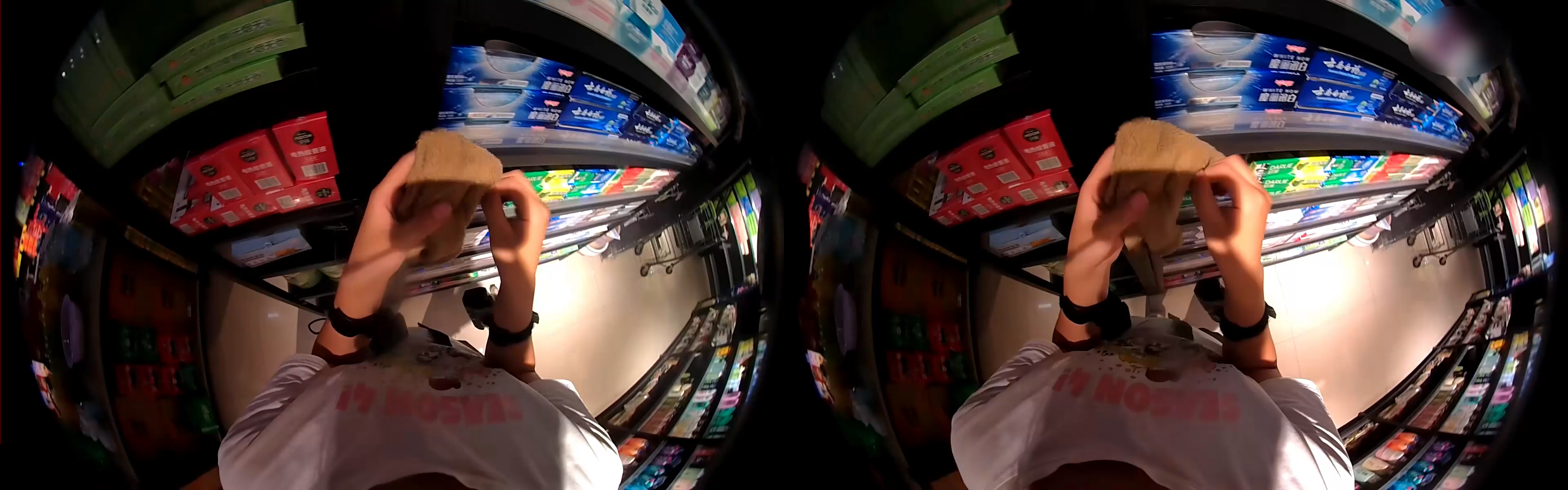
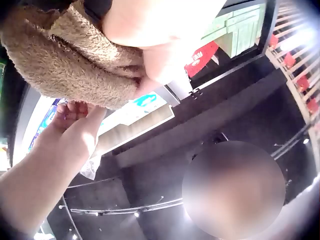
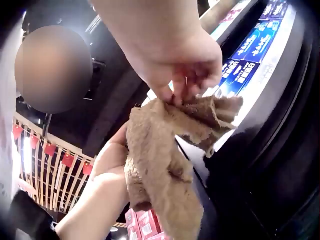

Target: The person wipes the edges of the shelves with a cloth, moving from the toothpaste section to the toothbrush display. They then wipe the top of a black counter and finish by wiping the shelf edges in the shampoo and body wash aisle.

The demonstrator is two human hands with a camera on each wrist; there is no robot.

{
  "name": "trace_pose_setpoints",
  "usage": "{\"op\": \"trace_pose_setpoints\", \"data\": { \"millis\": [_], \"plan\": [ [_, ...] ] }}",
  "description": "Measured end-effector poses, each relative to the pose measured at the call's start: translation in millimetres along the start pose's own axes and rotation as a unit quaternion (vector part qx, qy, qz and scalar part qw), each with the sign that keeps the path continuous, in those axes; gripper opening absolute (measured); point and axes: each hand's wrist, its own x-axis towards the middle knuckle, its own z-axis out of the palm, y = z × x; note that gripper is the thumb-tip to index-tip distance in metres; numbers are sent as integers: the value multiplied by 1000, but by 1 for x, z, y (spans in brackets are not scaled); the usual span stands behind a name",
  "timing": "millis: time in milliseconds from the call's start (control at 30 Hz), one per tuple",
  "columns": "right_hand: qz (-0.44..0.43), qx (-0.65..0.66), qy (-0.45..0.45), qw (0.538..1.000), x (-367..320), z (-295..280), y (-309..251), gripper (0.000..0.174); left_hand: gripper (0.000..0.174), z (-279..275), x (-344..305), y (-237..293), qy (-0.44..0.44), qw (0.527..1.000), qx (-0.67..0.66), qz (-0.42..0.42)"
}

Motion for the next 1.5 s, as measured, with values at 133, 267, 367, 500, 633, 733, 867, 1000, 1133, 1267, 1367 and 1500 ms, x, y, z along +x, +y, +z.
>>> {"op": "trace_pose_setpoints", "data": {
  "millis": [133, 267, 367, 500, 633, 733, 867, 1000, 1133, 1267, 1367, 1500],
  "plan": [
    [200, 133, -73, 968, -20, -5, -5, 23, 73, 10, -1, -3, -30, 996, 86, 7],
    [254, 254, -50, 932, -35, -12, 9, 44, 74, 10, 0, -13, -31, 980, 188, 52],
    [204, 190, -60, 958, -32, -15, -10, 38, 66, 15, -1, -14, -44, 994, 89, 49],
    [222, 124, -15, 967, -31, -15, -11, 18, 60, 18, -3, -17, 5, 995, 79, 62],
    [121, -26, 21, 992, -28, -14, -15, 13, 54, 11, -5, -14, 54, 989, 124, 61],
    [127, -8, 16, 992, -29, -19, -17, 16, 52, 9, -6, -14, 69, 994, 69, 54],
    [289, 115, -114, 943, -33, -31, -10, 33, 44, 1, -5, -17, 64, 990, 94, 83],
    [324, 184, -396, 839, -62, -25, 75, 46, 27, 4, -11, -12, 44, 996, 66, 37],
    [340, 293, -413, 793, -75, -7, 78, 53, 31, -3, -13, -6, 12, 984, 179, -17],
    [356, 149, -359, 850, -67, -3, 80, 64, 50, -1, -14, -2, -10, 989, 145, 38],
    [285, 642, -187, 687, -102, -8, 133, 99, 65, -4, -17, -1, -28, 994, 106, 19],
    [351, 490, -51, 796, -93, -2, 96, 109, 51, -13, -13, 0, -82, 941, 312, 101]
  ]
}}
